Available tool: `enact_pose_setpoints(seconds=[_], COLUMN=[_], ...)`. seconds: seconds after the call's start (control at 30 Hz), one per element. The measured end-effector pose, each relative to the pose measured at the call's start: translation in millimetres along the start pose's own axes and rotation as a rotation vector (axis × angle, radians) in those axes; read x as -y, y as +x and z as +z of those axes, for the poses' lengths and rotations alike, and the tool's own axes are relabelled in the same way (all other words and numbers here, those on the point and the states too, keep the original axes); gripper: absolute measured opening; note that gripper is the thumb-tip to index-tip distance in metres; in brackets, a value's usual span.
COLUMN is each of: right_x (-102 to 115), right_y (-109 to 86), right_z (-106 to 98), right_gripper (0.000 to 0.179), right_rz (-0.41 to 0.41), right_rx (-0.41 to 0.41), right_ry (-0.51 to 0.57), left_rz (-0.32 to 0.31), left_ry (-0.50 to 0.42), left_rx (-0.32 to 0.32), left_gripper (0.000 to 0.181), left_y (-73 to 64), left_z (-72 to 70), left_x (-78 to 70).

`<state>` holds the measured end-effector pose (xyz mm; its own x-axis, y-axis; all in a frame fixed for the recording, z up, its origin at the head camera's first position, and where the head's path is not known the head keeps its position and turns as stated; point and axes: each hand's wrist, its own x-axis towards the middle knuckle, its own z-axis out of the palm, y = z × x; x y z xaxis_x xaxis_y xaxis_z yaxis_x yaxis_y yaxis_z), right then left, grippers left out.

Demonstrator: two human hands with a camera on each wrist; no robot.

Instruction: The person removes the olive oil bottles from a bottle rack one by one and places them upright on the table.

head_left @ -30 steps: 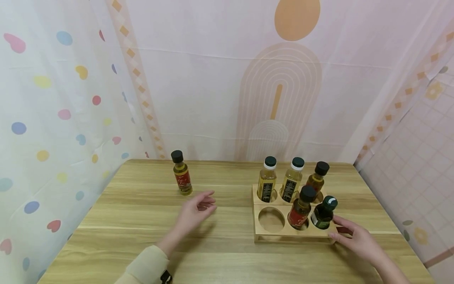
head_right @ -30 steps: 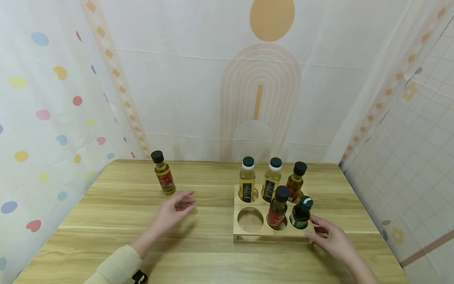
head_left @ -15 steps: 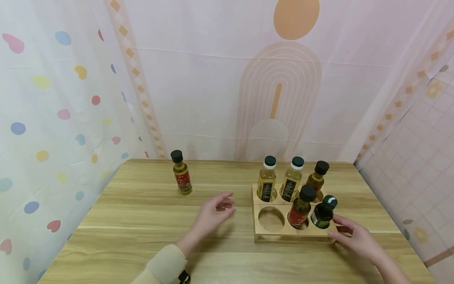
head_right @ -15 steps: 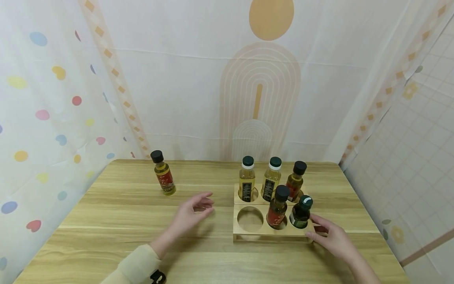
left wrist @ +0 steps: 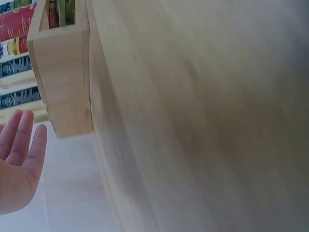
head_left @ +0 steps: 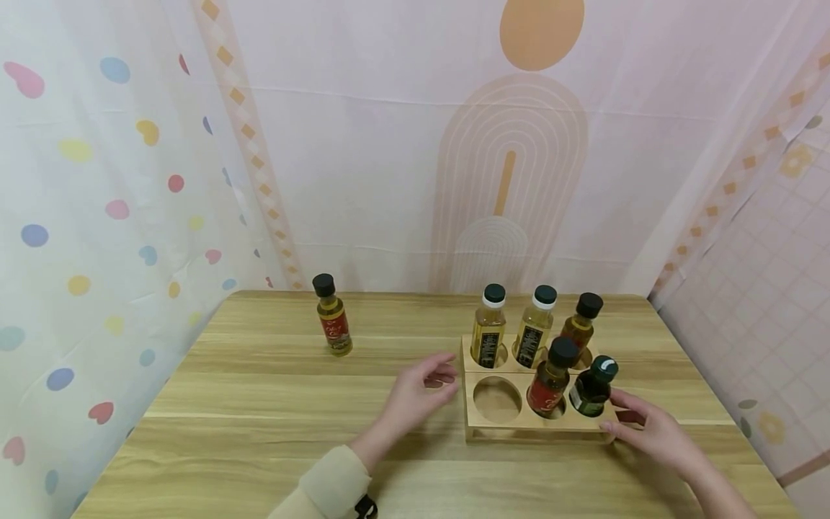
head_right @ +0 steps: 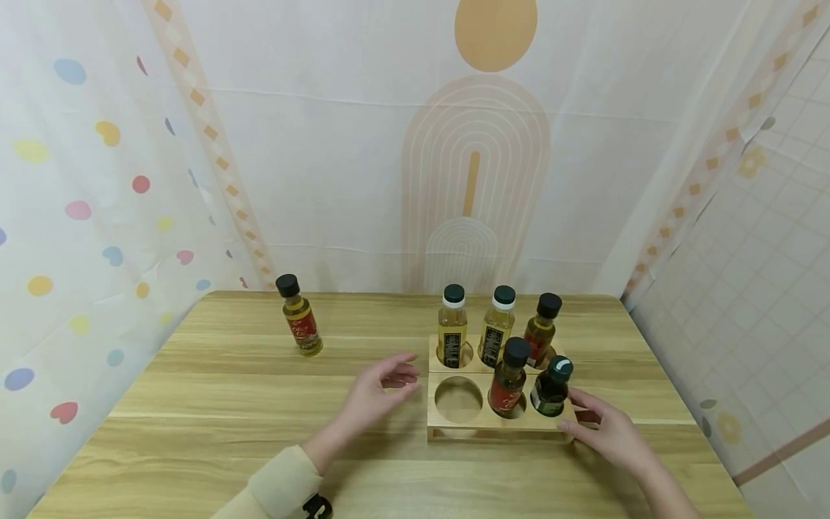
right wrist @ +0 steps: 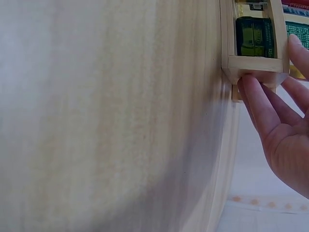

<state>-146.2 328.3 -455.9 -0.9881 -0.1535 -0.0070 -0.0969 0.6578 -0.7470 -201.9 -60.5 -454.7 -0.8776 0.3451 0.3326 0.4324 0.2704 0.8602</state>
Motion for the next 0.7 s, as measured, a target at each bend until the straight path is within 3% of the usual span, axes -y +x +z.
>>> enact_pose_setpoints(seconds=[0.23, 0.7], right_x=[0.1, 1.3], right_y=[0.9, 0.8], right_z=[-1.2, 0.5], right_gripper=[0.065, 0.064], right_rz=[0.014, -0.001], right_rx=[0.011, 0.007], right_ry=[-0.001, 0.002], left_rz=[-0.001, 0.083], left_ry=[-0.065, -0.127], left_rx=[0.012, 0.039], left_gripper=[0.047, 0.046], left_y=[3.4, 14.3], left_z=[18.5, 53.5], left_x=[-7.1, -28.1])
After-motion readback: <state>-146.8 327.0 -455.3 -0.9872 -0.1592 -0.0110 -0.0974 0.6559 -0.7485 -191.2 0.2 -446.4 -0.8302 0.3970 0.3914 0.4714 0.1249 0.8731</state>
